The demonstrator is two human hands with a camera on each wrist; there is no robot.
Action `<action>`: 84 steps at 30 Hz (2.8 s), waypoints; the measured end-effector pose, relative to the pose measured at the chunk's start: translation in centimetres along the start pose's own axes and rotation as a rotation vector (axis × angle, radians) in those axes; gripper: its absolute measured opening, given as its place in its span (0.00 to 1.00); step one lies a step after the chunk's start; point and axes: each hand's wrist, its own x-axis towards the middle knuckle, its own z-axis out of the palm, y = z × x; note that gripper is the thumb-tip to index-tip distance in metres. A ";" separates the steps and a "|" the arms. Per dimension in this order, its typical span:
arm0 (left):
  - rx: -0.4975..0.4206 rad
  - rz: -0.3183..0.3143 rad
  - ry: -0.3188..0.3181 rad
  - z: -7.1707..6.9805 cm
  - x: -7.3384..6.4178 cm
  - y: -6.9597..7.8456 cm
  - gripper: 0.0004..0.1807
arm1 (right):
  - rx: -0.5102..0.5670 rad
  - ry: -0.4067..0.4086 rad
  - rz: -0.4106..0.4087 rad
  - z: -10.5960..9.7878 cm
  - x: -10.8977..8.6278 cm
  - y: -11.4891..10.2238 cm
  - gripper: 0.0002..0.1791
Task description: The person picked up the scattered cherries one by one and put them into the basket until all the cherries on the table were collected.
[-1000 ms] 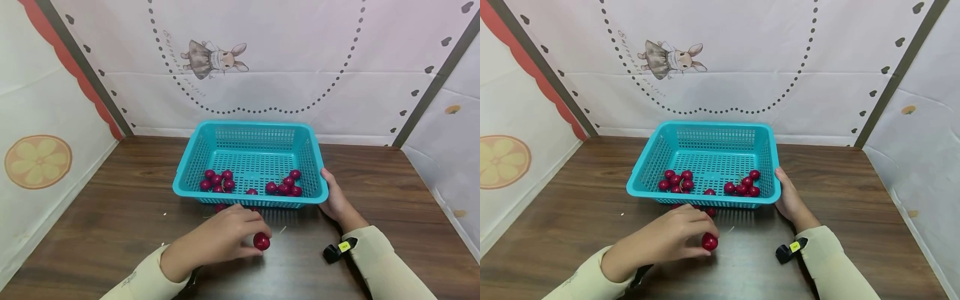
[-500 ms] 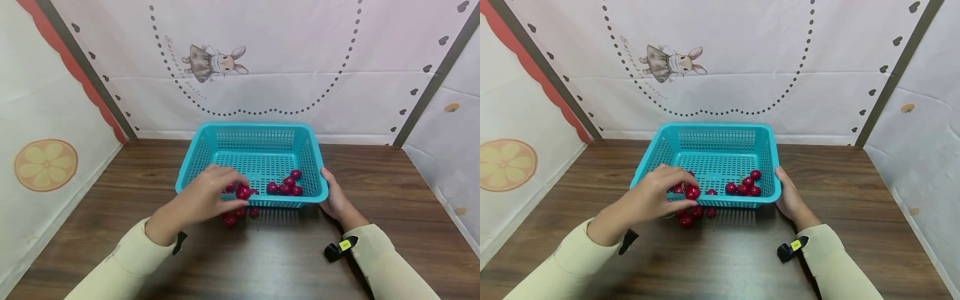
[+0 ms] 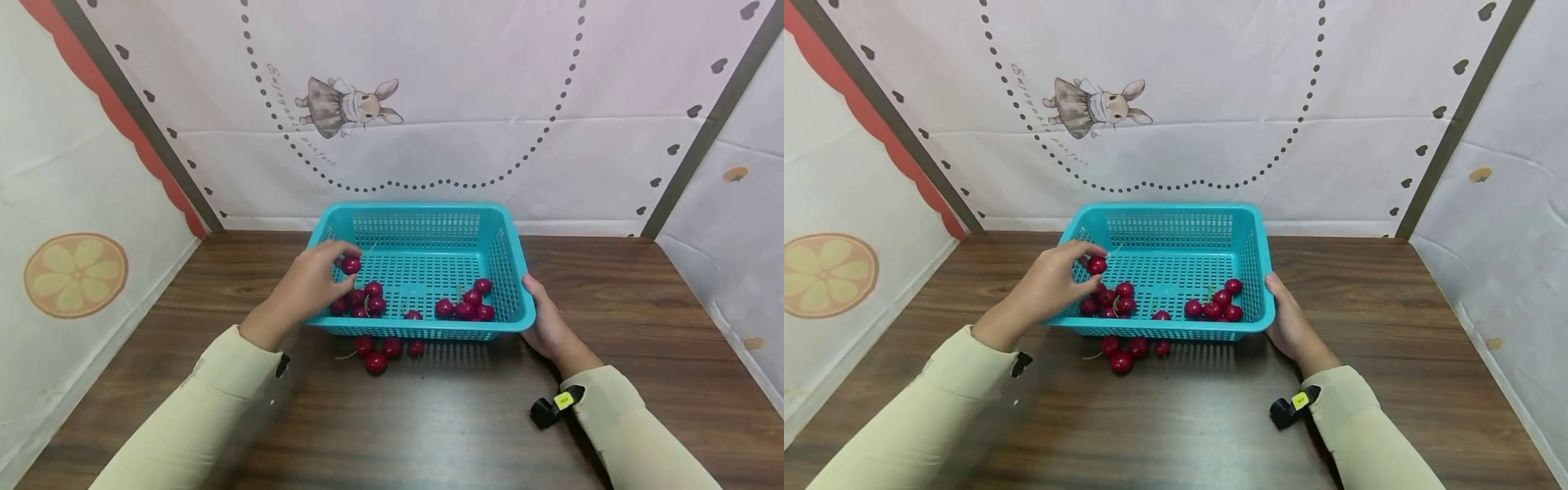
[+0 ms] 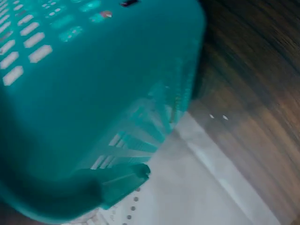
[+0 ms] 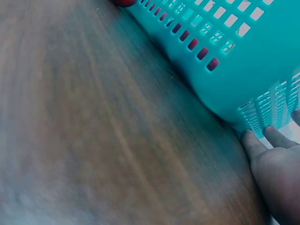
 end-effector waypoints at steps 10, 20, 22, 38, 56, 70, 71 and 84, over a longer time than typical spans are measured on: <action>0.010 -0.030 -0.086 1.3 0.8 -1.6 0.23 | 0.014 -0.006 -0.010 -0.2 0.0 0.1 0.40; 0.132 0.004 -0.177 1.7 0.9 -1.6 0.19 | 0.010 -0.012 -0.014 -0.1 0.0 -0.1 0.40; 0.156 0.008 -0.188 1.8 0.9 -1.7 0.18 | 0.014 -0.013 -0.013 0.0 -0.1 -0.1 0.40; 0.196 0.035 -0.228 2.2 0.7 -1.7 0.18 | 0.007 0.000 0.002 0.0 -0.5 0.5 0.39; 0.260 0.039 -0.275 2.3 0.7 -1.4 0.17 | 0.009 -0.002 0.021 0.1 -0.6 0.4 0.40; 0.260 0.043 -0.268 2.0 0.7 -1.5 0.19 | -0.009 -0.002 0.009 0.0 -0.2 0.1 0.40; 0.255 0.045 -0.263 2.0 0.7 -1.5 0.19 | -0.010 -0.002 0.010 0.0 -0.2 0.1 0.40; 0.113 0.012 -0.125 1.8 0.5 -1.6 0.15 | -0.008 -0.001 0.009 0.2 -0.3 0.1 0.40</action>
